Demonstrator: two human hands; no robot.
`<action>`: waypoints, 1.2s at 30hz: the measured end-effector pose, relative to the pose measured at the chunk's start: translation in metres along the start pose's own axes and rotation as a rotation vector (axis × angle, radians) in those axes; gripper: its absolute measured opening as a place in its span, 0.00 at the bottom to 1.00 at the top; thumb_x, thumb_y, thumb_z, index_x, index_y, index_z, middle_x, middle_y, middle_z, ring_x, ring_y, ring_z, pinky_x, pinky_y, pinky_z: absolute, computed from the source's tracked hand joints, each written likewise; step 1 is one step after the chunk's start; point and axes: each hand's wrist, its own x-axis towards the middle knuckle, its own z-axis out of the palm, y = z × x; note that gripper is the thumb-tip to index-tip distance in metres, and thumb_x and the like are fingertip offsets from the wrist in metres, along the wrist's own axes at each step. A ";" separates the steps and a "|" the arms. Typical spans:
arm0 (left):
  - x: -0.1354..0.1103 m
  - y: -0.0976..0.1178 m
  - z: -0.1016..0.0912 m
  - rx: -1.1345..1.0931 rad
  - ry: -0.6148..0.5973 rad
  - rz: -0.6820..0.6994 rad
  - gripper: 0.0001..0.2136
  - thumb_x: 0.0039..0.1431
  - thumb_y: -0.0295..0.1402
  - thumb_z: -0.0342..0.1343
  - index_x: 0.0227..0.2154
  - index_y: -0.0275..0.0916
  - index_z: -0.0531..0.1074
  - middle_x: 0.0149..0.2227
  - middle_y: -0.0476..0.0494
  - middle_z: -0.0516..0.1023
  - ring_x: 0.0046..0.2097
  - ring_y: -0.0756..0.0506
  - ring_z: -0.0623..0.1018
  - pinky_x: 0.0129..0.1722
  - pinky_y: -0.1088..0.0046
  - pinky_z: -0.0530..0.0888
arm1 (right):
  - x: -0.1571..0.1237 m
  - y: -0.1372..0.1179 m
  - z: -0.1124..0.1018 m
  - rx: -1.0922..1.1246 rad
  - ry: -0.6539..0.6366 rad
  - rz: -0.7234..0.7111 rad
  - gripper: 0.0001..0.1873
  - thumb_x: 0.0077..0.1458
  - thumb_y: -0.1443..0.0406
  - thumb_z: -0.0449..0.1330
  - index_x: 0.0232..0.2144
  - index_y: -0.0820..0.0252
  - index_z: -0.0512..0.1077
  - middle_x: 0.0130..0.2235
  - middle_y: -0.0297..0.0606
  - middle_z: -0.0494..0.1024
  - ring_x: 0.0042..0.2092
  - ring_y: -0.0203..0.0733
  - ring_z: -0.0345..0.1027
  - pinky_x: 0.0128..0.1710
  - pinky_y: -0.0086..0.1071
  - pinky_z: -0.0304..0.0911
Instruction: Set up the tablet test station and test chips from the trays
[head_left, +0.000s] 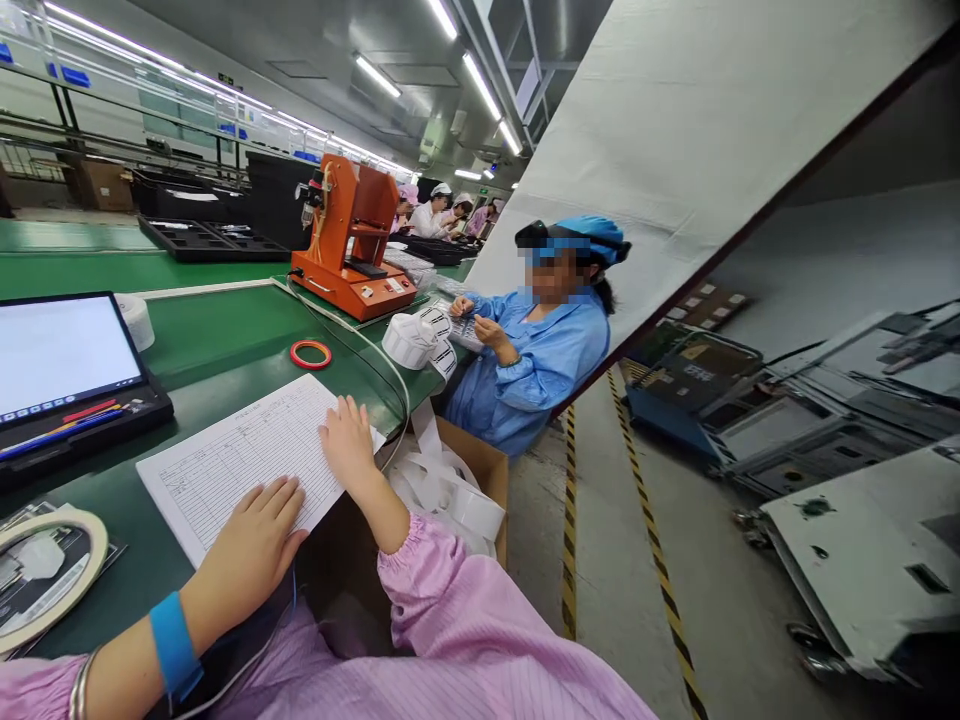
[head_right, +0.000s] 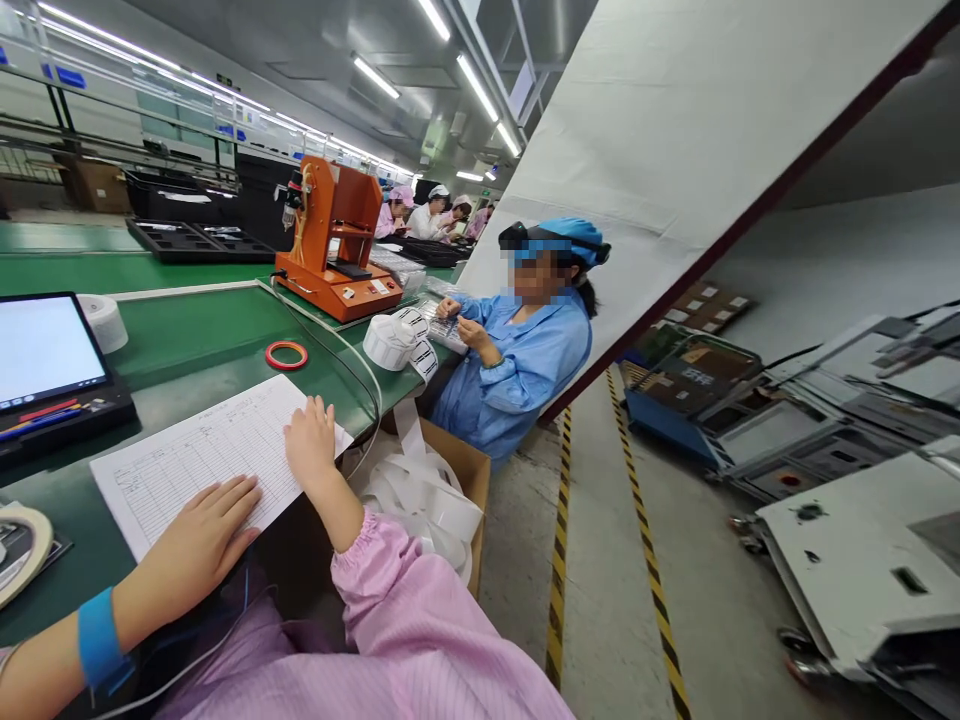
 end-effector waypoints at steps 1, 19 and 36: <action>0.000 0.001 -0.001 -0.010 -0.004 -0.004 0.19 0.65 0.36 0.46 0.54 0.35 0.70 0.58 0.35 0.71 0.59 0.36 0.70 0.57 0.53 0.68 | -0.002 -0.008 0.001 0.037 -0.033 -0.076 0.26 0.64 0.59 0.50 0.59 0.66 0.63 0.66 0.52 0.55 0.68 0.52 0.41 0.66 0.48 0.36; 0.001 0.000 -0.001 0.026 -0.016 0.005 0.19 0.65 0.35 0.47 0.54 0.32 0.70 0.58 0.35 0.71 0.58 0.36 0.71 0.56 0.53 0.69 | 0.019 0.052 -0.002 0.097 -0.123 0.116 0.39 0.63 0.46 0.43 0.65 0.67 0.51 0.68 0.52 0.48 0.69 0.54 0.38 0.65 0.52 0.35; 0.000 -0.001 0.006 0.131 0.009 0.039 0.19 0.65 0.36 0.47 0.54 0.33 0.71 0.58 0.37 0.71 0.58 0.37 0.71 0.55 0.54 0.72 | 0.017 0.051 -0.001 0.121 -0.132 0.162 0.39 0.62 0.45 0.43 0.66 0.64 0.51 0.69 0.46 0.47 0.69 0.48 0.36 0.66 0.47 0.32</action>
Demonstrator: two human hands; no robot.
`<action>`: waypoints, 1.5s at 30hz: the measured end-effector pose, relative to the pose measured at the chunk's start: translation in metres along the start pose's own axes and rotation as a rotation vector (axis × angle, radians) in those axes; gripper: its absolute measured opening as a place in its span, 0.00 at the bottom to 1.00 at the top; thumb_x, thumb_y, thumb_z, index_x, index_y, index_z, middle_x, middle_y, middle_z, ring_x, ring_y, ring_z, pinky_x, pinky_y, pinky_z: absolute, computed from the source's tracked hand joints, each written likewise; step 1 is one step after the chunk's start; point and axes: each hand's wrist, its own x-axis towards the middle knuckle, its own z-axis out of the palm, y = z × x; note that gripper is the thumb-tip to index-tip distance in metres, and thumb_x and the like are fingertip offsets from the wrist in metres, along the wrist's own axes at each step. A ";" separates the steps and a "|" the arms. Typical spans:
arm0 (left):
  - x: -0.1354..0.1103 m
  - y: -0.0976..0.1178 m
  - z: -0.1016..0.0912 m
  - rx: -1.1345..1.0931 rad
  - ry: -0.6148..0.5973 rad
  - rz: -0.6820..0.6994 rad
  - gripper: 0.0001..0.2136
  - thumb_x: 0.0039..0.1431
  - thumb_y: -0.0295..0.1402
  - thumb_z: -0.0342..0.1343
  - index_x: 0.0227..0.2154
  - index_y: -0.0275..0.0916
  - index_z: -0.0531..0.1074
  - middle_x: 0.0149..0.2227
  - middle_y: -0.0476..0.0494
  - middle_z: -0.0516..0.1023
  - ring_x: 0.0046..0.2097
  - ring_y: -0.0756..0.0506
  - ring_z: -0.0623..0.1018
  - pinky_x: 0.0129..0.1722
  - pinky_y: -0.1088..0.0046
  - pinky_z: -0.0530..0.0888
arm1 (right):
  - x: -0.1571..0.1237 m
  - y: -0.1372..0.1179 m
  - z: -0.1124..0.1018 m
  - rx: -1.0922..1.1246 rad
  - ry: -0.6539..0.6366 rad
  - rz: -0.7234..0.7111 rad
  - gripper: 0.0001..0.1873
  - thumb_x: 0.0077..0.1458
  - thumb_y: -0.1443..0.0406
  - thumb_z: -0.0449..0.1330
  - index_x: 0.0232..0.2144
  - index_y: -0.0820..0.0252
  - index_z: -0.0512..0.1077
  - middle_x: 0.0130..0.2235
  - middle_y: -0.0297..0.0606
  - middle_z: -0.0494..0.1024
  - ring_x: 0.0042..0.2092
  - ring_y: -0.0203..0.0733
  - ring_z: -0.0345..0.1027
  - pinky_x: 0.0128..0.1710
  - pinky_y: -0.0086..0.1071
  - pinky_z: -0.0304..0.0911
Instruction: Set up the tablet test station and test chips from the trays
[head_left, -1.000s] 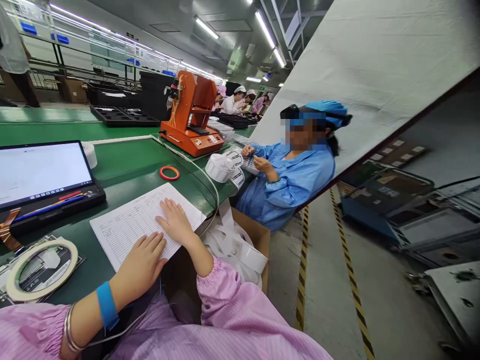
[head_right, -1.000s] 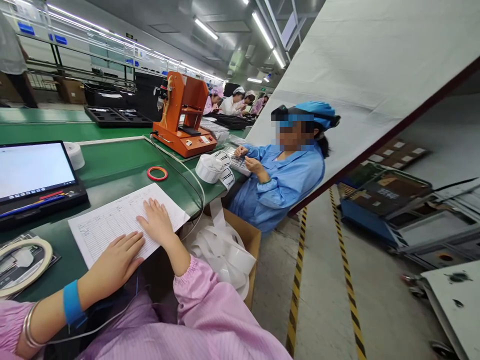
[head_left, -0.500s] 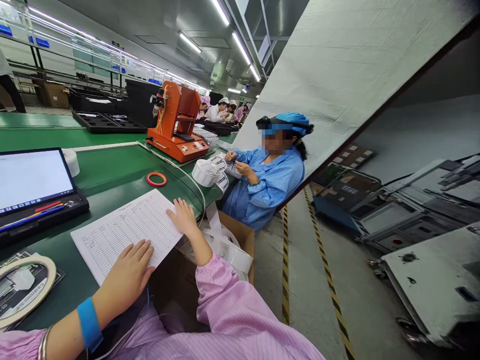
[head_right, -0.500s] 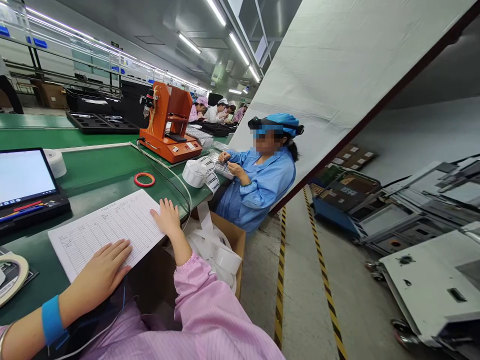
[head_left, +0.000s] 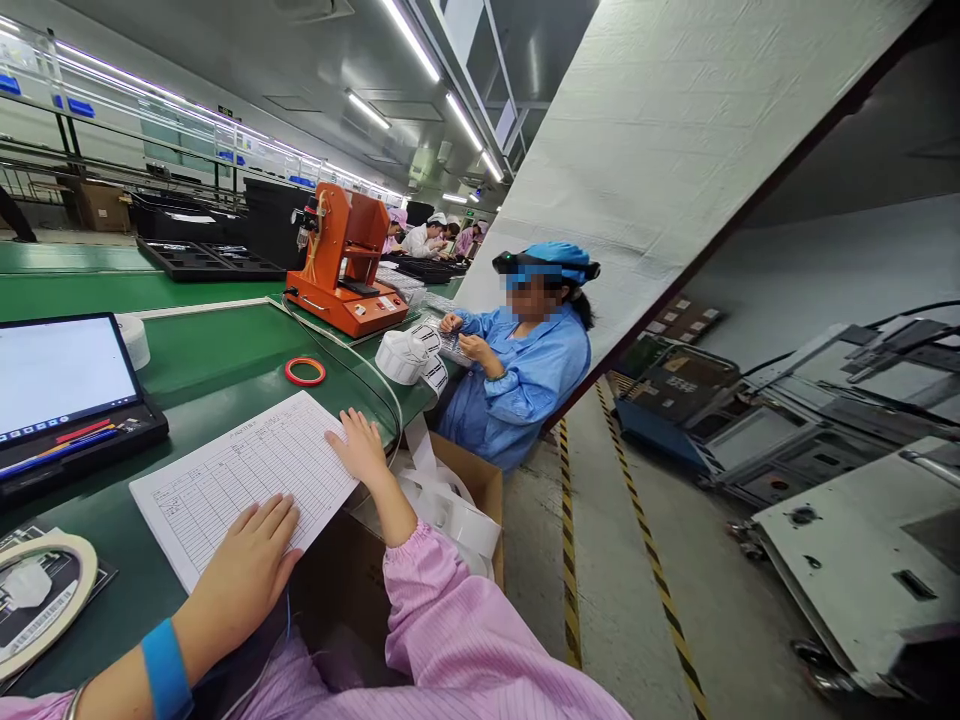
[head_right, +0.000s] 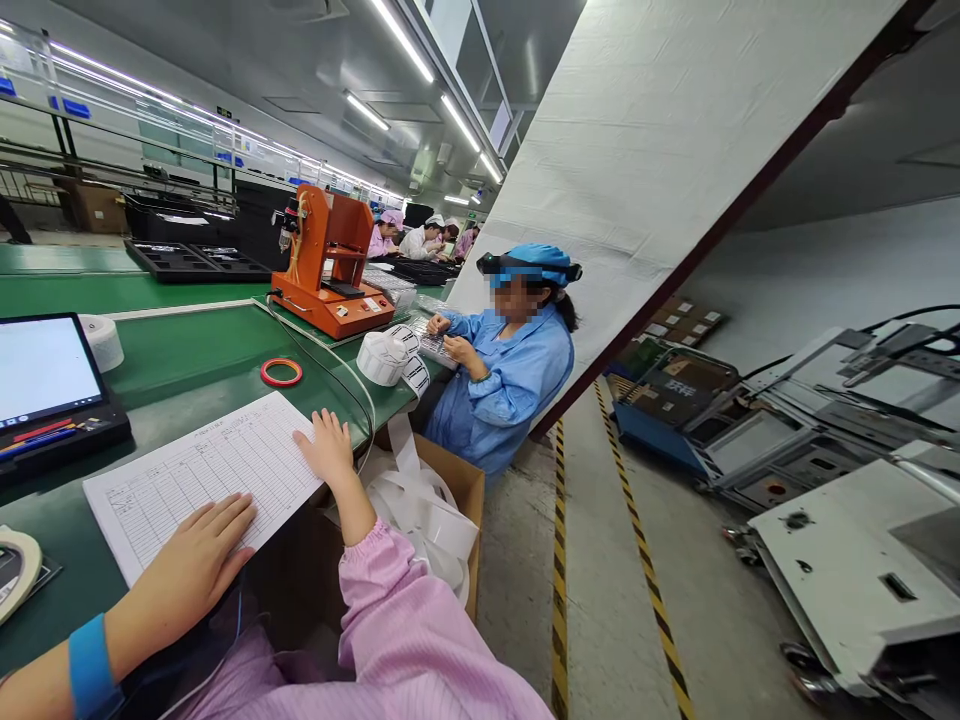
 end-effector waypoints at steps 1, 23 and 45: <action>0.000 0.000 0.000 0.001 0.009 -0.001 0.19 0.65 0.35 0.47 0.54 0.33 0.71 0.58 0.37 0.71 0.58 0.37 0.72 0.55 0.54 0.72 | 0.000 0.000 0.000 0.002 0.002 -0.002 0.39 0.62 0.45 0.43 0.66 0.64 0.51 0.69 0.46 0.47 0.69 0.49 0.36 0.66 0.47 0.32; -0.002 -0.001 0.003 0.028 0.036 0.024 0.19 0.65 0.36 0.48 0.53 0.33 0.71 0.57 0.38 0.72 0.57 0.36 0.72 0.54 0.53 0.73 | -0.001 0.002 0.003 0.043 0.047 0.001 0.37 0.62 0.46 0.46 0.64 0.64 0.55 0.68 0.46 0.51 0.69 0.49 0.40 0.66 0.47 0.34; -0.002 0.000 0.001 -0.108 0.037 -0.037 0.18 0.65 0.36 0.47 0.53 0.36 0.72 0.57 0.37 0.72 0.58 0.37 0.71 0.56 0.54 0.70 | 0.000 0.003 0.005 0.042 0.056 0.009 0.37 0.62 0.46 0.46 0.64 0.62 0.56 0.68 0.44 0.51 0.69 0.46 0.40 0.67 0.44 0.33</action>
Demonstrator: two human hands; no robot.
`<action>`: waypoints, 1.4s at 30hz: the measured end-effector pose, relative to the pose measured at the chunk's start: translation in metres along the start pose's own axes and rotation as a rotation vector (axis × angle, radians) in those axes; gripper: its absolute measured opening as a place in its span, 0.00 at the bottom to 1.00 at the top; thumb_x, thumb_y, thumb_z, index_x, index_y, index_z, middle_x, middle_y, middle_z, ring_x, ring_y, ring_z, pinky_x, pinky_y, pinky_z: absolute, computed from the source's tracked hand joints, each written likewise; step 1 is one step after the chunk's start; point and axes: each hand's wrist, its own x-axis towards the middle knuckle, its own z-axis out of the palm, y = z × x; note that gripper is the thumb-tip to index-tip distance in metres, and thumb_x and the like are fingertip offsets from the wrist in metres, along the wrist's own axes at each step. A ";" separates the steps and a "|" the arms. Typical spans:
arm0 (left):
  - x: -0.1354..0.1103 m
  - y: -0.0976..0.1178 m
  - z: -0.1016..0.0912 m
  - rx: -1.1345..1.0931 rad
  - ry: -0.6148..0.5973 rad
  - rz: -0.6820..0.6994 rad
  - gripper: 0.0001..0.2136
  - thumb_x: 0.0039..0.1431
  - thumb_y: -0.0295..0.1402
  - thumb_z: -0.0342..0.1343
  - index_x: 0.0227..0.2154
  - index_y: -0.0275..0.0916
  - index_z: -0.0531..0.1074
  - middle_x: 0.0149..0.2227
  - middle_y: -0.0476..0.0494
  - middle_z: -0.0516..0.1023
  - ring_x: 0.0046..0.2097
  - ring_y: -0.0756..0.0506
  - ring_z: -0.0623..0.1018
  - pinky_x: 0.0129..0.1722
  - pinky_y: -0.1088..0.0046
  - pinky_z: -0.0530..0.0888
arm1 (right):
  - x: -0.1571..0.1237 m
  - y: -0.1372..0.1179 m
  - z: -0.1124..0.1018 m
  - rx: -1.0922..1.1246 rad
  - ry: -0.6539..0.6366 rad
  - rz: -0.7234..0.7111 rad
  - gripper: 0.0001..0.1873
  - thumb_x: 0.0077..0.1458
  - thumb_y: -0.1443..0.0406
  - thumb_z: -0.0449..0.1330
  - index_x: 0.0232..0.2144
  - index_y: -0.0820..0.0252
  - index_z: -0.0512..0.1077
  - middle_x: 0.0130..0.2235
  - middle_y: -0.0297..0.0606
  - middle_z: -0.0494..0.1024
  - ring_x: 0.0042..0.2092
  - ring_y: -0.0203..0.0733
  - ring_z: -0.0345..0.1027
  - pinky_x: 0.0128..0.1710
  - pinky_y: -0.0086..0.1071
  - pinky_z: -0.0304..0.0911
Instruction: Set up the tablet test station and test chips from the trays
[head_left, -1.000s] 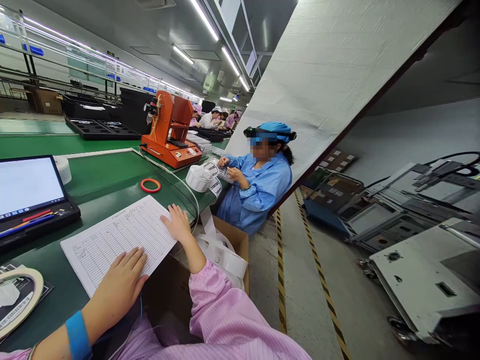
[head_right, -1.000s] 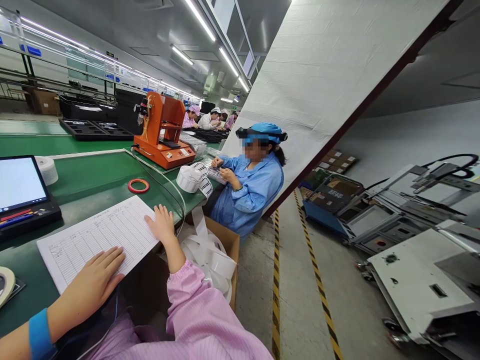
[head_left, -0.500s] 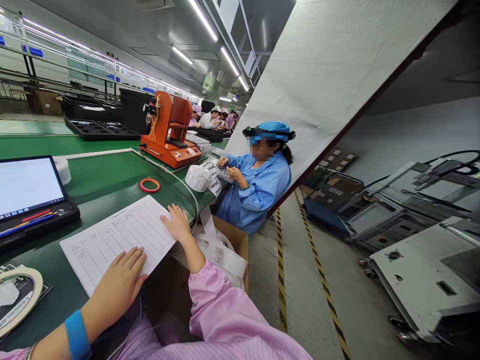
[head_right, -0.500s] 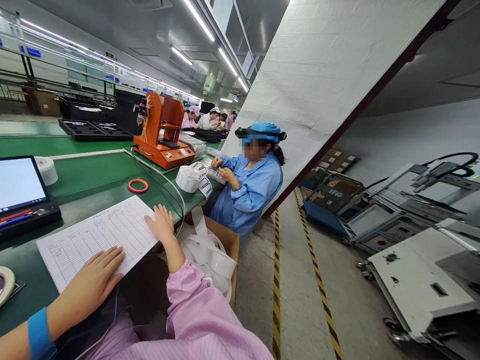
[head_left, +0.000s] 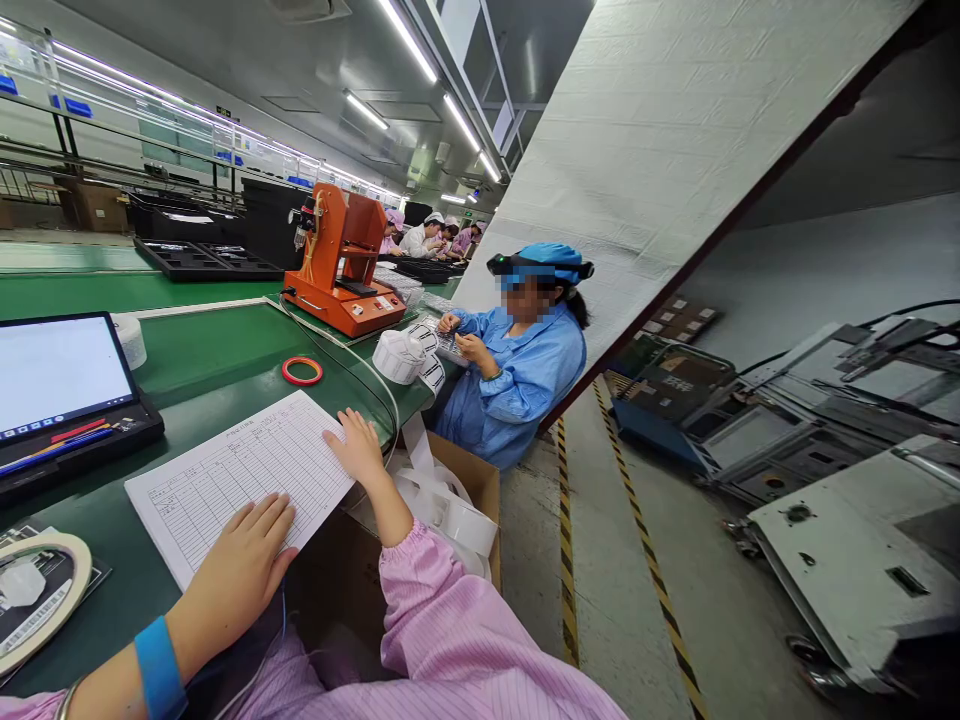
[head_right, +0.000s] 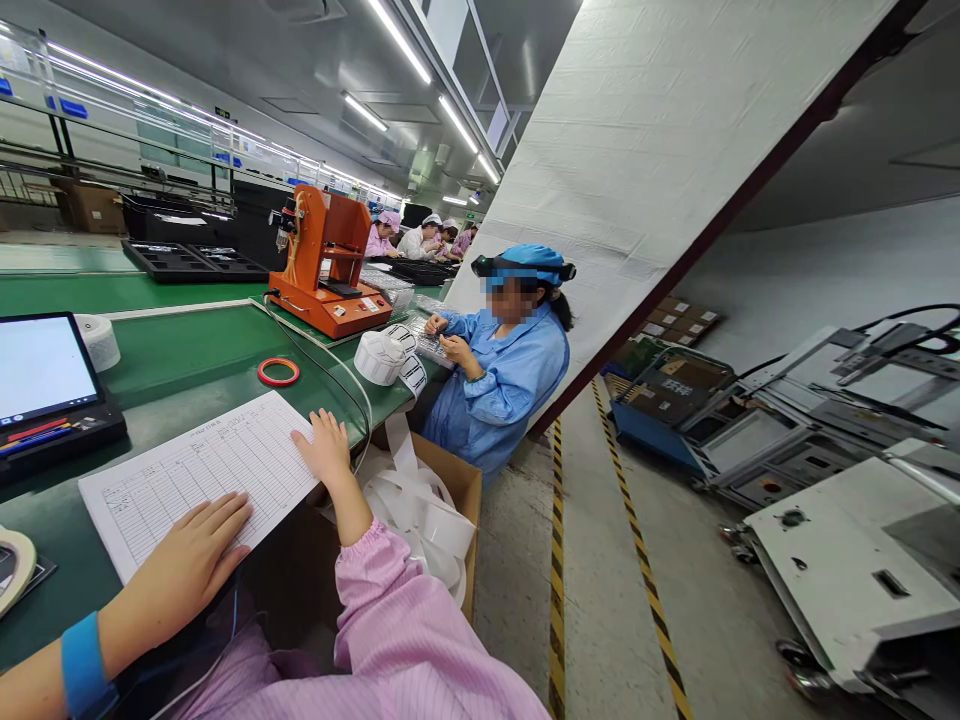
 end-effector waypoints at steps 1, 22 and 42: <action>0.000 0.000 0.000 -0.008 0.003 -0.002 0.18 0.65 0.36 0.47 0.53 0.36 0.72 0.57 0.37 0.72 0.58 0.37 0.71 0.56 0.54 0.70 | 0.000 0.000 0.000 0.001 -0.001 0.002 0.36 0.62 0.46 0.46 0.64 0.62 0.55 0.68 0.44 0.51 0.69 0.46 0.40 0.67 0.44 0.33; 0.000 -0.001 0.000 -0.009 -0.007 -0.003 0.18 0.64 0.36 0.48 0.54 0.35 0.71 0.58 0.36 0.71 0.58 0.36 0.71 0.56 0.53 0.71 | -0.001 0.001 0.000 0.036 0.018 -0.005 0.37 0.61 0.46 0.47 0.64 0.64 0.57 0.68 0.45 0.52 0.69 0.47 0.41 0.67 0.45 0.34; -0.002 -0.003 0.006 0.024 0.021 0.021 0.19 0.64 0.38 0.49 0.54 0.36 0.71 0.57 0.39 0.71 0.58 0.37 0.72 0.55 0.53 0.72 | -0.002 0.002 0.000 0.019 0.027 -0.002 0.36 0.61 0.48 0.49 0.63 0.63 0.58 0.67 0.45 0.53 0.68 0.47 0.42 0.67 0.45 0.35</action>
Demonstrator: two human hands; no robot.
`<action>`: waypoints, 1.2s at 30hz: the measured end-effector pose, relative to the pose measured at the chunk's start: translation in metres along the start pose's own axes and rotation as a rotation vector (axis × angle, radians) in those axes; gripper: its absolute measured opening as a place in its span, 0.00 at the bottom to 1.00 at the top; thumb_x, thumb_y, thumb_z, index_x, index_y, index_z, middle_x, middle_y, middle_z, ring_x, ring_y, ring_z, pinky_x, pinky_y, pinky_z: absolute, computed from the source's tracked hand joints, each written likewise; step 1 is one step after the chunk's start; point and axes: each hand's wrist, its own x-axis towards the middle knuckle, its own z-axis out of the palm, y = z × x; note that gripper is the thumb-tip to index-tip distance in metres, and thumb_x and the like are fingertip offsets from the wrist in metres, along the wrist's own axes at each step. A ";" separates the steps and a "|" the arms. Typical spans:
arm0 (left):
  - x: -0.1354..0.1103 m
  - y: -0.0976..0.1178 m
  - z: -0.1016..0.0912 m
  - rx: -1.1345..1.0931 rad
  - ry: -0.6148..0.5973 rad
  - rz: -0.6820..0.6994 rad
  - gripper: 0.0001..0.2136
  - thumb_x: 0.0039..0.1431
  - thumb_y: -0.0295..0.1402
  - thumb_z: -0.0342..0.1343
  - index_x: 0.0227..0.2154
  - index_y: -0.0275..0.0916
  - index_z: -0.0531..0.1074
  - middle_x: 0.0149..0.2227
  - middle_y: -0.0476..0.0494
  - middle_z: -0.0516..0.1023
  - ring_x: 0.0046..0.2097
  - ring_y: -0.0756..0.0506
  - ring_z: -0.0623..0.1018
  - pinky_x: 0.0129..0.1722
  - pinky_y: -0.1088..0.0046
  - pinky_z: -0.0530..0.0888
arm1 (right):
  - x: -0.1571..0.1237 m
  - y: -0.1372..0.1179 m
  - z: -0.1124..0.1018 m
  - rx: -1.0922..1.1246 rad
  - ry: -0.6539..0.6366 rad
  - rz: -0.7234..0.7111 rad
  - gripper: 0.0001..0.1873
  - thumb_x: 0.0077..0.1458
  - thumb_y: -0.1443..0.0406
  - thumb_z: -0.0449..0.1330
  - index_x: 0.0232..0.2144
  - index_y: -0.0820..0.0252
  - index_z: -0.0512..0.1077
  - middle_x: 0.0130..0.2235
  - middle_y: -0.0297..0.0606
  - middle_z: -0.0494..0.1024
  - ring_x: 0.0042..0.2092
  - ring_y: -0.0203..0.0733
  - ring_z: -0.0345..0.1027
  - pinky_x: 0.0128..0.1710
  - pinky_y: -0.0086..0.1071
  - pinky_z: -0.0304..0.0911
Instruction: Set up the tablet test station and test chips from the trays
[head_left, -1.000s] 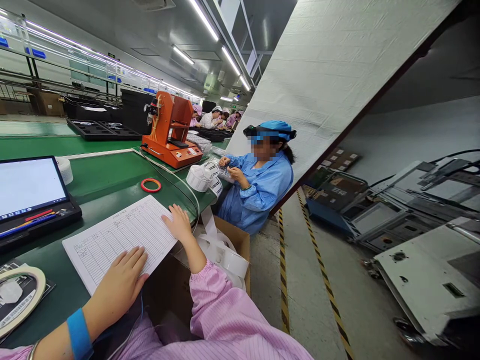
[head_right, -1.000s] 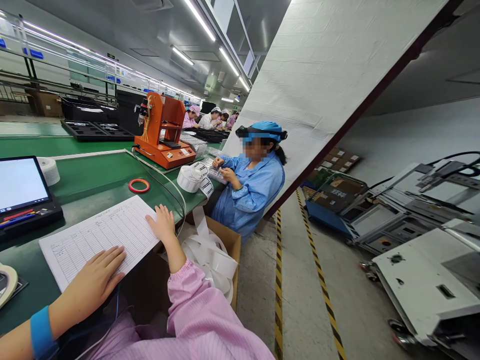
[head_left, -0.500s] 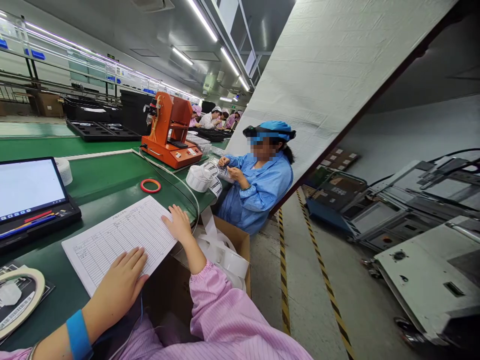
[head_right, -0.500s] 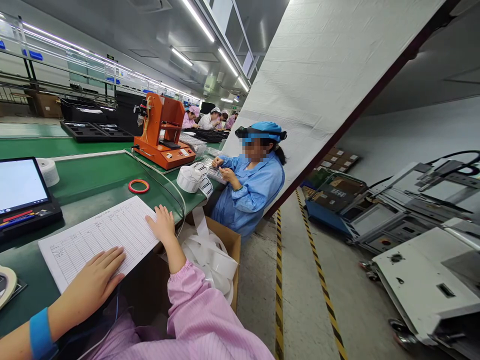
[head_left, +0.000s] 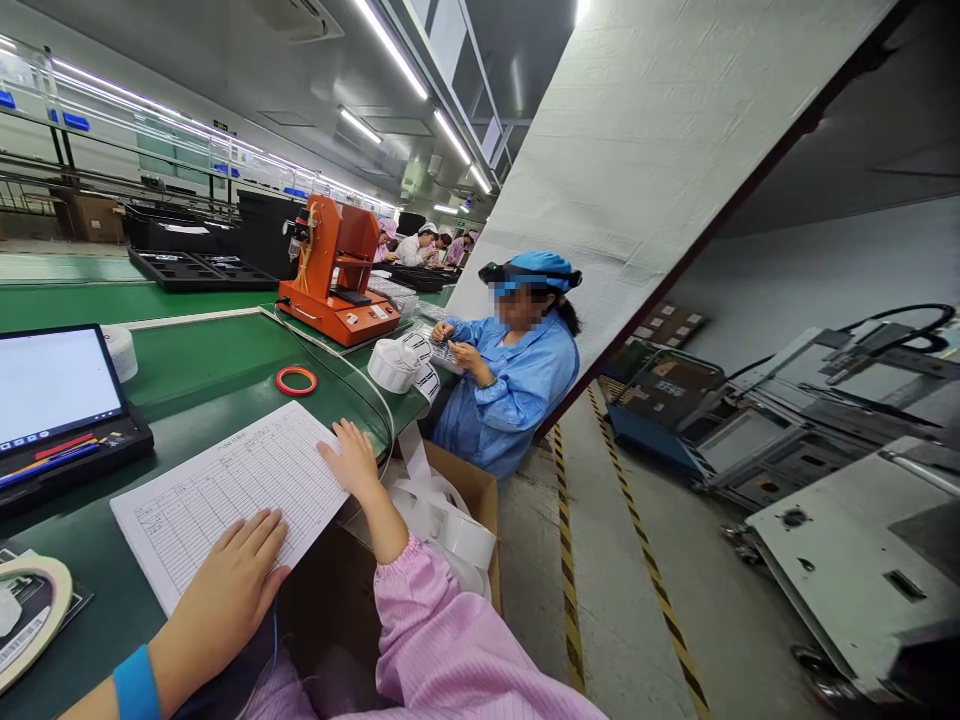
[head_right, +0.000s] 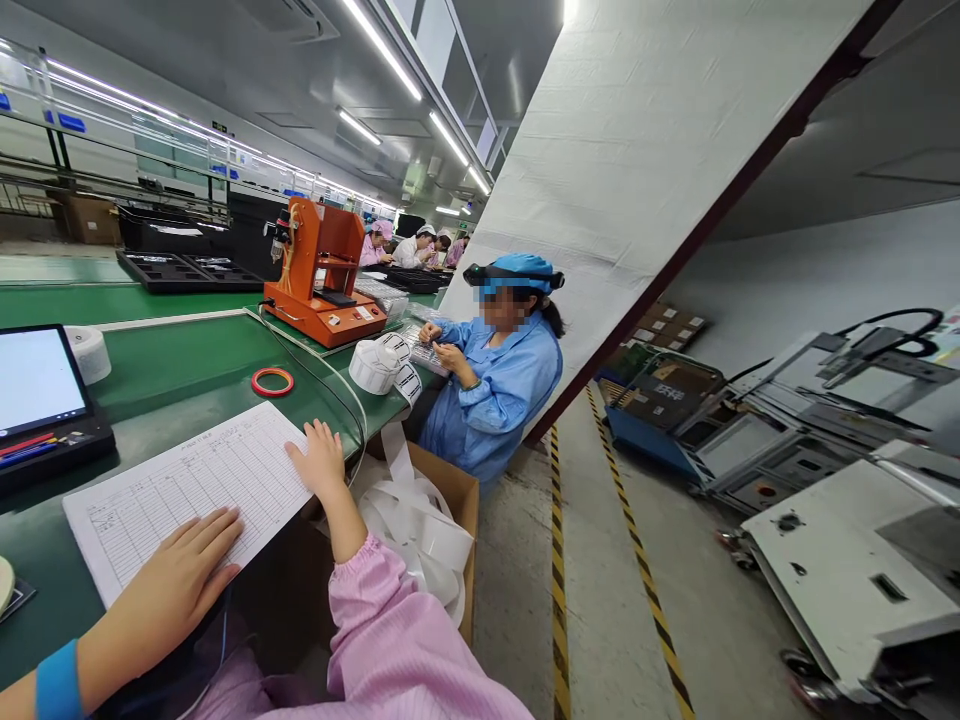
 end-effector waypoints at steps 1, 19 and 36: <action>-0.001 -0.001 0.002 0.014 0.008 0.011 0.19 0.64 0.38 0.49 0.54 0.37 0.71 0.57 0.39 0.72 0.57 0.37 0.72 0.55 0.54 0.72 | 0.000 0.000 0.000 0.002 0.004 0.001 0.35 0.61 0.48 0.49 0.63 0.63 0.58 0.67 0.45 0.53 0.68 0.47 0.42 0.67 0.45 0.35; -0.004 -0.005 0.006 0.170 0.129 0.121 0.21 0.65 0.43 0.46 0.51 0.35 0.74 0.55 0.40 0.74 0.53 0.38 0.76 0.49 0.55 0.77 | -0.005 0.002 0.004 0.035 0.039 -0.012 0.35 0.61 0.47 0.49 0.62 0.61 0.60 0.67 0.45 0.54 0.68 0.47 0.43 0.67 0.44 0.35; -0.001 -0.004 0.001 0.153 0.100 0.114 0.20 0.65 0.41 0.46 0.51 0.35 0.73 0.55 0.40 0.74 0.54 0.39 0.76 0.50 0.57 0.77 | -0.003 0.001 0.003 0.081 0.052 -0.014 0.34 0.60 0.49 0.51 0.61 0.63 0.61 0.66 0.46 0.55 0.68 0.48 0.44 0.67 0.46 0.35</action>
